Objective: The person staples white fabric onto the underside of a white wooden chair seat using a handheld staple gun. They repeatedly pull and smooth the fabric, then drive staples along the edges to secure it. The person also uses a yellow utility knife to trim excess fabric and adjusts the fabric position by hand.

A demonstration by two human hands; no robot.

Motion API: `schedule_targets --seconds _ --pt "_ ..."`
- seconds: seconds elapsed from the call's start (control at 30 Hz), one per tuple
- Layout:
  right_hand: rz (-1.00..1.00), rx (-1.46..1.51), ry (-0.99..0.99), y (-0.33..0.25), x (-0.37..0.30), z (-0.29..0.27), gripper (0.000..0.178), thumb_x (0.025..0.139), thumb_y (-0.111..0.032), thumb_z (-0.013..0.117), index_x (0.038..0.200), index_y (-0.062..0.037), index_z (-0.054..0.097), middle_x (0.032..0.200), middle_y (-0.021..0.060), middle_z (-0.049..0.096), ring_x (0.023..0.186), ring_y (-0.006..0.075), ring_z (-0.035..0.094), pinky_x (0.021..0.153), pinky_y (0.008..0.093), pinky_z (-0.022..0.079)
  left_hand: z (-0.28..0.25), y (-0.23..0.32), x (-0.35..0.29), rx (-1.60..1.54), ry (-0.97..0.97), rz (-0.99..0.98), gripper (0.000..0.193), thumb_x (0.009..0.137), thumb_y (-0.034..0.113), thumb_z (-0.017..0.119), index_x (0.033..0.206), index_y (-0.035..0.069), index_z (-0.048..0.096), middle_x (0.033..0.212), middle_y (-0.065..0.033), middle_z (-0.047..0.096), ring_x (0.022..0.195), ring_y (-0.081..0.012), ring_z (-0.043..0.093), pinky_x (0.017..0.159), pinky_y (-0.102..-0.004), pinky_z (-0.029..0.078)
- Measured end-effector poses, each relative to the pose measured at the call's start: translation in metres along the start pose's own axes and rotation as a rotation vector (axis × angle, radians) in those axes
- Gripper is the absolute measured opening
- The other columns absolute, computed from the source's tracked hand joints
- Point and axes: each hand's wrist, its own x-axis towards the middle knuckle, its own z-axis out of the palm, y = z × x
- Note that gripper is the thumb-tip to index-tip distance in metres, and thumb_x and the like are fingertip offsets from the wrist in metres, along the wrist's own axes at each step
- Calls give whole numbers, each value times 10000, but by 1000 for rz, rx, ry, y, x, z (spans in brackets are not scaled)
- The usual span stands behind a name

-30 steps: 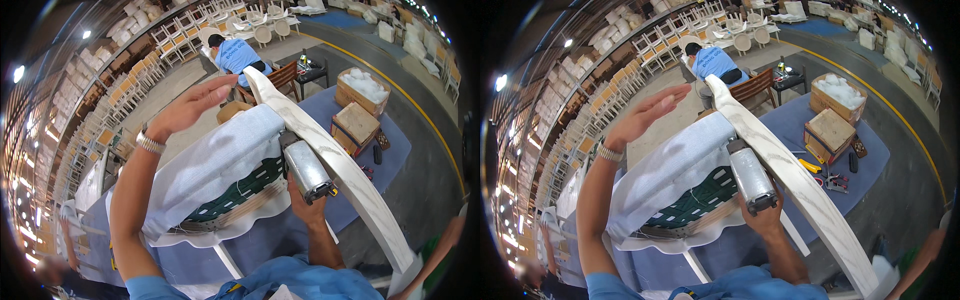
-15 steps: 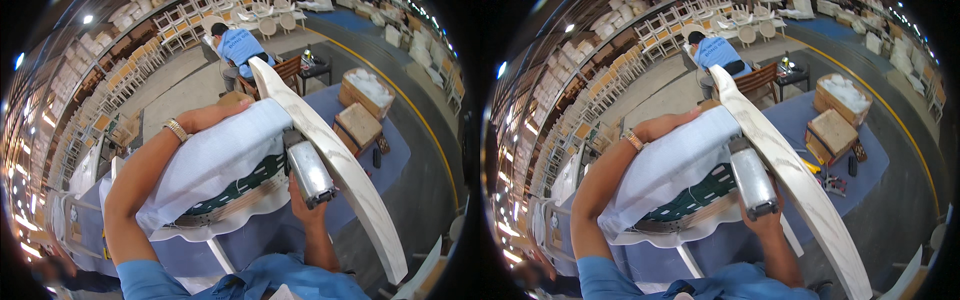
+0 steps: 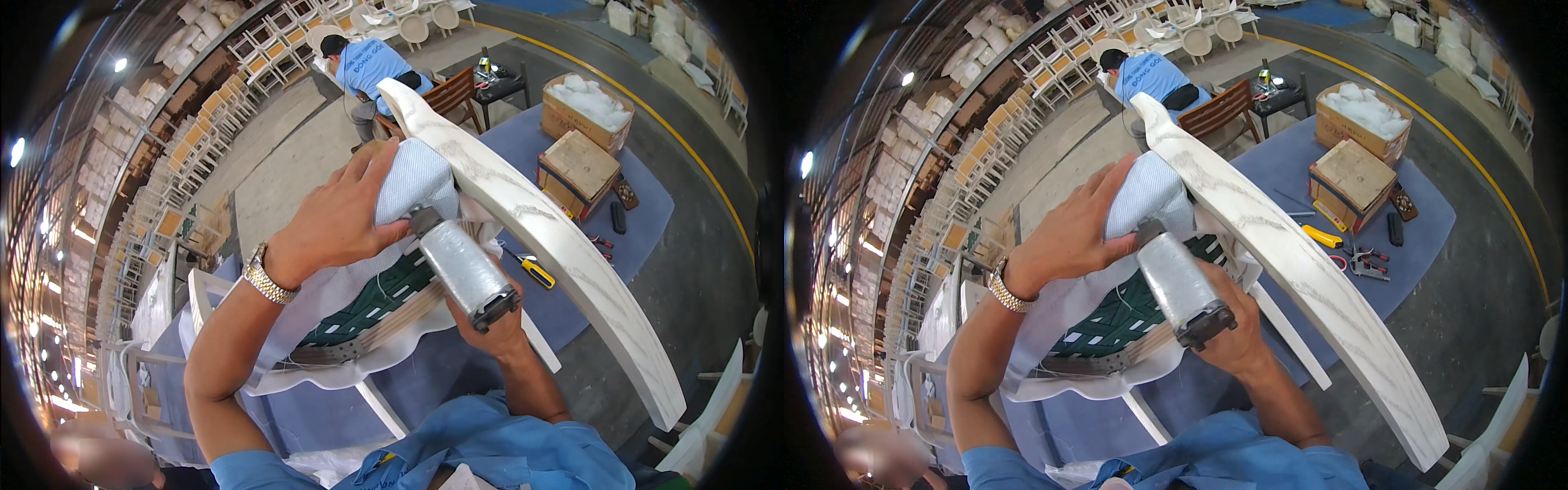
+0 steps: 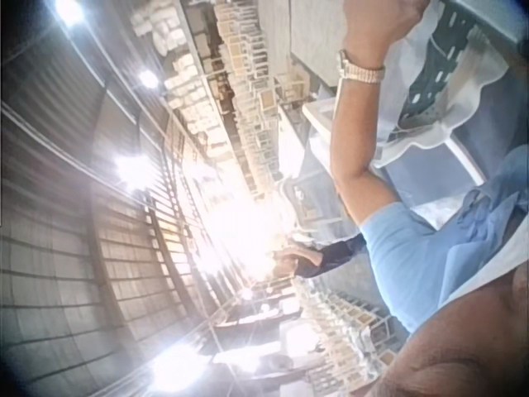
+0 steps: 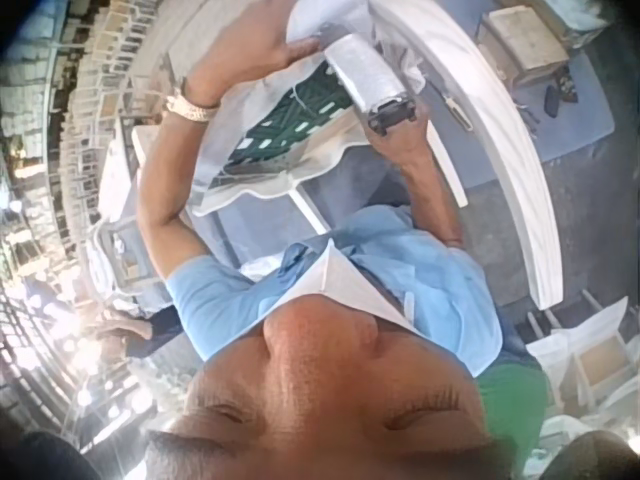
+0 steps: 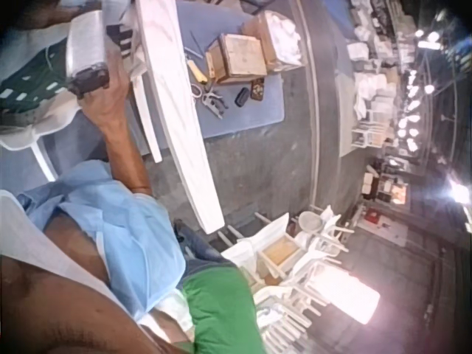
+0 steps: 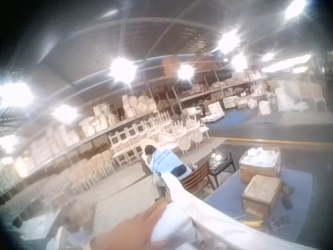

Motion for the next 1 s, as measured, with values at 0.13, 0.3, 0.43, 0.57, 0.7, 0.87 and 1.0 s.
schedule_targets --seconds 0.13,0.3,0.43,0.57,0.7,0.87,1.0 --pt "38 66 -57 -11 1 3 660 714 -119 859 1283 41 567 1193 193 663 1010 324 714 855 372 583 0 1 -3 1 -17 -21 1007 769 255 777 1586 110 206 1543 -244 358 1299 -485 501 1033 -537 473" --pt "50 61 -85 -9 0 4 706 719 -141 866 1321 14 532 1173 190 672 994 326 716 841 372 577 1 2 0 -7 -43 -37 1050 739 190 788 1590 107 180 1531 -255 356 1276 -493 512 1021 -562 473" --pt "109 101 -107 -16 3 0 702 709 -133 860 1321 -16 538 1162 181 670 991 333 713 837 378 574 0 5 0 1 -50 -41 1078 718 178 801 1592 100 175 1529 -273 352 1293 -485 493 1053 -551 442" --pt "159 127 -69 -22 7 1 548 724 -40 761 1236 44 587 1104 182 686 969 337 711 850 368 558 4 23 -18 162 34 58 1088 710 187 803 1598 100 181 1551 -322 303 1376 -510 391 1150 -544 336" --pt "143 -12 -14 -6 -7 2 682 673 -66 829 1298 -19 562 1152 157 680 991 315 712 853 370 573 -13 38 -56 -143 -59 261 1007 791 299 803 1586 45 239 1624 -281 215 1508 -441 230 1227 -529 198" --pt "324 88 56 12 -20 17 272 826 -23 716 1085 29 655 962 155 686 825 289 683 751 375 540 -24 -56 -21 -580 94 184 760 1010 506 532 1585 73 288 1657 -153 239 1527 -294 246 1232 -441 222" --pt "-278 -464 2 8 -13 4 192 900 41 648 1084 46 700 908 109 702 652 157 637 576 305 507 -8 -111 13 -824 -181 -184 765 1050 616 307 1579 63 298 1641 -118 290 1517 -260 254 1222 -405 251"
